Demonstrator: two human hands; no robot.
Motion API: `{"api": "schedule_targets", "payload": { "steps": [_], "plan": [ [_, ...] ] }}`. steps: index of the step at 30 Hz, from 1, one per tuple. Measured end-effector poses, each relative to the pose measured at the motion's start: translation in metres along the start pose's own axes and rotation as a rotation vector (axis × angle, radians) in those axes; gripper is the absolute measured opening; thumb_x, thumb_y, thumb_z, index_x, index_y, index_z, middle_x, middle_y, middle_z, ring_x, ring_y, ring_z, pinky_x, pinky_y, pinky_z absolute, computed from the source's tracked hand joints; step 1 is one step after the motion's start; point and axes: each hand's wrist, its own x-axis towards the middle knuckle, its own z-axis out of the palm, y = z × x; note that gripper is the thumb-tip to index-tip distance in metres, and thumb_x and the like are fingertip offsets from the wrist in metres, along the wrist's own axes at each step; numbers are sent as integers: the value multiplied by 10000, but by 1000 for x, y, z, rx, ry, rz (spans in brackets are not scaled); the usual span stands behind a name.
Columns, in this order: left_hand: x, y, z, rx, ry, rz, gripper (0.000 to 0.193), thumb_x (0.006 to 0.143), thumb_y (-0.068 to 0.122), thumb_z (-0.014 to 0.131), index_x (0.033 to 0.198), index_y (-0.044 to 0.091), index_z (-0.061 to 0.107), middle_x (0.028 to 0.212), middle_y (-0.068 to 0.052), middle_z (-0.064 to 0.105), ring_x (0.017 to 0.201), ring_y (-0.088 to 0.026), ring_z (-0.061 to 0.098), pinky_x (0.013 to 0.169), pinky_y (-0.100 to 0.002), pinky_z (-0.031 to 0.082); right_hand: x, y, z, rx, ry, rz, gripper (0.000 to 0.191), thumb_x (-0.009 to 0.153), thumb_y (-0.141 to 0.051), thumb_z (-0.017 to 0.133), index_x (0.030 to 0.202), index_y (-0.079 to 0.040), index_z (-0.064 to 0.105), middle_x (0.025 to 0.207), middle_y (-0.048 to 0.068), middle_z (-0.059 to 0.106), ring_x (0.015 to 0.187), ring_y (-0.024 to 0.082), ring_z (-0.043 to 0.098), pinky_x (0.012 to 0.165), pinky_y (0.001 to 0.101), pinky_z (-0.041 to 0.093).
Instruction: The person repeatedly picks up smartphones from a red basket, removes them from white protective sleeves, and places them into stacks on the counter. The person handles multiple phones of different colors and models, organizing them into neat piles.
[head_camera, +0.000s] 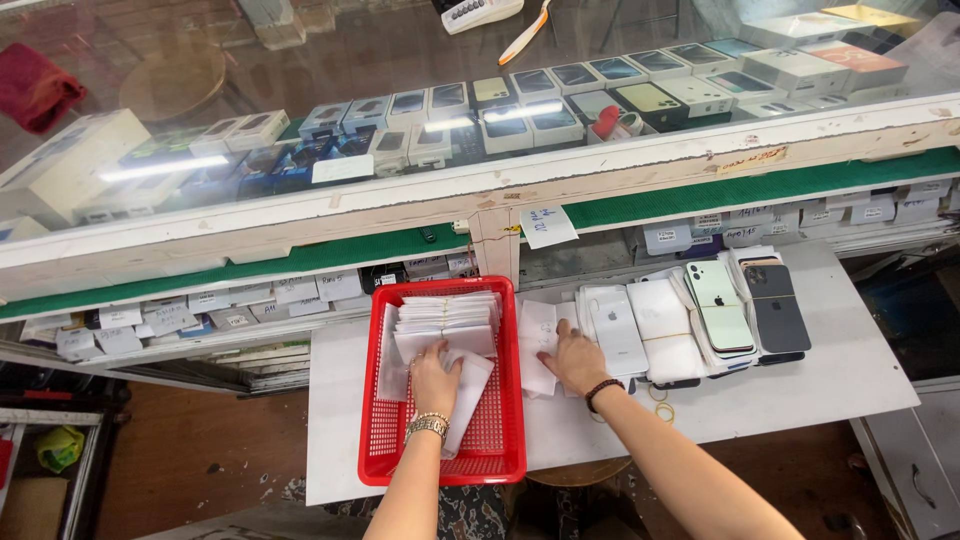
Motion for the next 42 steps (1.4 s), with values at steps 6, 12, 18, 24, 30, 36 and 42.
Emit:
{"api": "schedule_targets", "payload": {
  "steps": [6,12,18,24,30,36,42],
  "plan": [
    [21,16,1,-207,-124,-13,243,879,201,738,1079,63,756,1047,-138,749,981,-302,707,888,-414,550,2,-8,8,-9,22,14,918,835,-336,783,1507,-88,209,1164,215,637,1055,402,661,873,470,556],
    [30,56,0,-441,-254,-87,242,911,208,688,1100,64,734,1030,-92,796,937,-196,763,842,-318,588,14,22,-2,520,83,84,557,829,-203,766,1329,-42,579,990,164,788,916,274,748,841,365,575],
    [31,126,37,-738,-174,57,514,873,271,785,1276,5,609,1143,-78,706,989,-174,698,842,-309,561,13,76,-75,1092,-214,-46,346,878,-216,727,1191,-68,713,1034,-17,755,889,97,655,757,257,517],
    [19,188,65,-778,-372,-269,410,862,345,795,1070,-8,812,918,-77,784,778,-125,658,694,-279,511,3,131,-111,1037,-396,-232,386,930,-337,699,1165,-33,742,1084,36,746,981,114,677,835,298,565],
    [-4,196,59,-1008,-180,-349,323,854,223,778,1038,-41,765,921,-58,773,776,-94,670,681,-260,524,-17,157,-89,-48,54,55,868,853,-651,729,1423,-45,481,1210,203,657,1067,364,691,851,452,580],
    [-31,187,48,-1105,-192,-453,314,854,138,796,1069,-78,721,962,-79,754,821,-138,684,726,-297,538,-29,148,-80,-104,112,27,1199,735,-561,814,1570,-2,160,1262,207,593,1119,361,637,886,422,576],
    [-49,176,50,-1226,-333,-420,384,878,74,682,1249,-15,639,1150,-83,738,1021,-156,697,893,-293,547,-11,171,-89,89,145,-30,664,845,-387,750,1350,-14,532,1191,211,686,1121,375,676,958,451,556]
  ]
}}
